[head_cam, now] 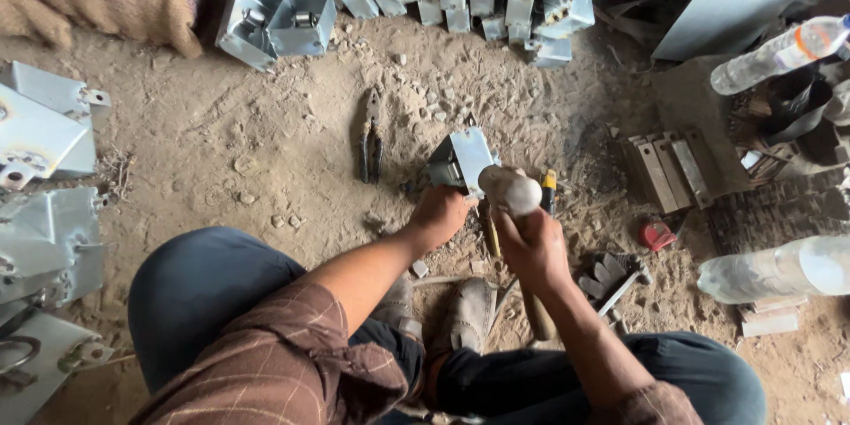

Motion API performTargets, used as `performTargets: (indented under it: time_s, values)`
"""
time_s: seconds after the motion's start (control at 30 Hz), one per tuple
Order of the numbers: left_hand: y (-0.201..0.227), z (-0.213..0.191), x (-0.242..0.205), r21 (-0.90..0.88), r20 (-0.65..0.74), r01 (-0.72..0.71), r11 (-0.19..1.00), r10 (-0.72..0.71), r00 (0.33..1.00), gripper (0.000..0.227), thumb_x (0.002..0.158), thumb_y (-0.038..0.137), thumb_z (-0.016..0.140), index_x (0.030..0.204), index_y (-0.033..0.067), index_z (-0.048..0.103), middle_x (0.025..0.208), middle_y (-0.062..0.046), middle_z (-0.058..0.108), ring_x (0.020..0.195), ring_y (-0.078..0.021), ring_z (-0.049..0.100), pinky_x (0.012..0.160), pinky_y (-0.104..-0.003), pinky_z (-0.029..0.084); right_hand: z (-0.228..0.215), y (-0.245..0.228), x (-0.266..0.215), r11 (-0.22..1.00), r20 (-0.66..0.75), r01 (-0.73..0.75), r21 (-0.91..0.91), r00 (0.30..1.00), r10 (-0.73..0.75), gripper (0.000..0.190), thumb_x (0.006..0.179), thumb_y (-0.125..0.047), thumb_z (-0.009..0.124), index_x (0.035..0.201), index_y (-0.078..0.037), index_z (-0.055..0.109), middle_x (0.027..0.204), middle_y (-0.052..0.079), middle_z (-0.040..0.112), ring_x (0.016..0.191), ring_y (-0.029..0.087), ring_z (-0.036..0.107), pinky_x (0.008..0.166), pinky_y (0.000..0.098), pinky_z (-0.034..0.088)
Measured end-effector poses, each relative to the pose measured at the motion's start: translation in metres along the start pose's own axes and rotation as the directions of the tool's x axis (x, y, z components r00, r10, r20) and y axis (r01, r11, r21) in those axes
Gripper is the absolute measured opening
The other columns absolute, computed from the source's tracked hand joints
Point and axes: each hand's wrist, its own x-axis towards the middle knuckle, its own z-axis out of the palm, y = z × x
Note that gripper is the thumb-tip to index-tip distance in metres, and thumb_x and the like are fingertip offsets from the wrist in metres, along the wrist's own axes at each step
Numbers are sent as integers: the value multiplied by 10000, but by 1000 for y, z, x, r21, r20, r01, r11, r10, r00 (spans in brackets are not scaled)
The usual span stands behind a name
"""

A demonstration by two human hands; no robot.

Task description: The person sits on the ground and repeatedly hammers metal brackets onto a gear-like metal piece using a hammer. They pick up brackets from a pile, position them on the gear, and strike them to secure them in place.

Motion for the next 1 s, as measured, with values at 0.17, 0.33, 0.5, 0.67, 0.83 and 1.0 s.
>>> performTargets:
  time_s: [0.17, 0.33, 0.5, 0.67, 0.83, 1.0]
  values:
    - [-8, 9, -5, -173, -172, -141, 975, 111, 979, 197, 949, 164, 692, 899, -23, 733, 750, -192, 739, 633, -301, 730, 584, -395, 604, 9, -1, 1, 990, -7, 138, -17, 990, -138, 301, 989, -293, 616, 915, -2, 642, 598, 81, 682, 437, 130, 626, 365, 307, 509]
    - [-17, 15, -1, 3, -19, -7, 1000, 7, 1000, 209, 980, 139, 639, 860, 5, 746, 723, -172, 731, 587, -278, 722, 565, -373, 611, 5, 0, 2, 999, 43, -24, 48, 999, 22, 296, 977, -304, 613, 961, -12, 657, 601, 82, 689, 438, 165, 610, 360, 327, 508]
    - [-15, 12, 4, -33, -66, -43, 999, 41, 997, 235, 981, 173, 652, 861, -13, 733, 701, -178, 719, 544, -281, 699, 523, -392, 590, 6, -4, 5, 998, 60, 51, -31, 997, -49, 339, 1009, -319, 621, 915, -3, 700, 583, 69, 682, 455, 135, 645, 430, 311, 521]
    - [-10, 6, 3, -74, -74, -73, 995, 68, 995, 251, 980, 185, 660, 826, 5, 743, 678, -181, 717, 543, -289, 698, 539, -415, 576, 2, -10, 4, 988, 48, 14, 154, 999, -22, 294, 949, -300, 663, 880, -15, 678, 582, 61, 667, 475, 135, 624, 418, 328, 486]
    - [-12, 7, 3, -28, -36, -43, 999, 42, 998, 225, 988, 162, 626, 857, 20, 739, 712, -169, 721, 559, -285, 705, 547, -403, 599, 3, -15, 3, 996, 41, 67, 54, 997, -69, 318, 967, -289, 645, 810, -18, 701, 557, 48, 667, 451, 124, 626, 423, 331, 486]
    - [-15, 5, 9, -72, -83, -120, 990, 114, 990, 230, 971, 184, 644, 857, 12, 746, 706, -176, 729, 575, -284, 711, 586, -405, 600, -1, -18, 7, 992, 135, -57, 111, 990, 42, 256, 961, -295, 626, 920, -48, 680, 616, 69, 696, 481, 148, 636, 429, 335, 519]
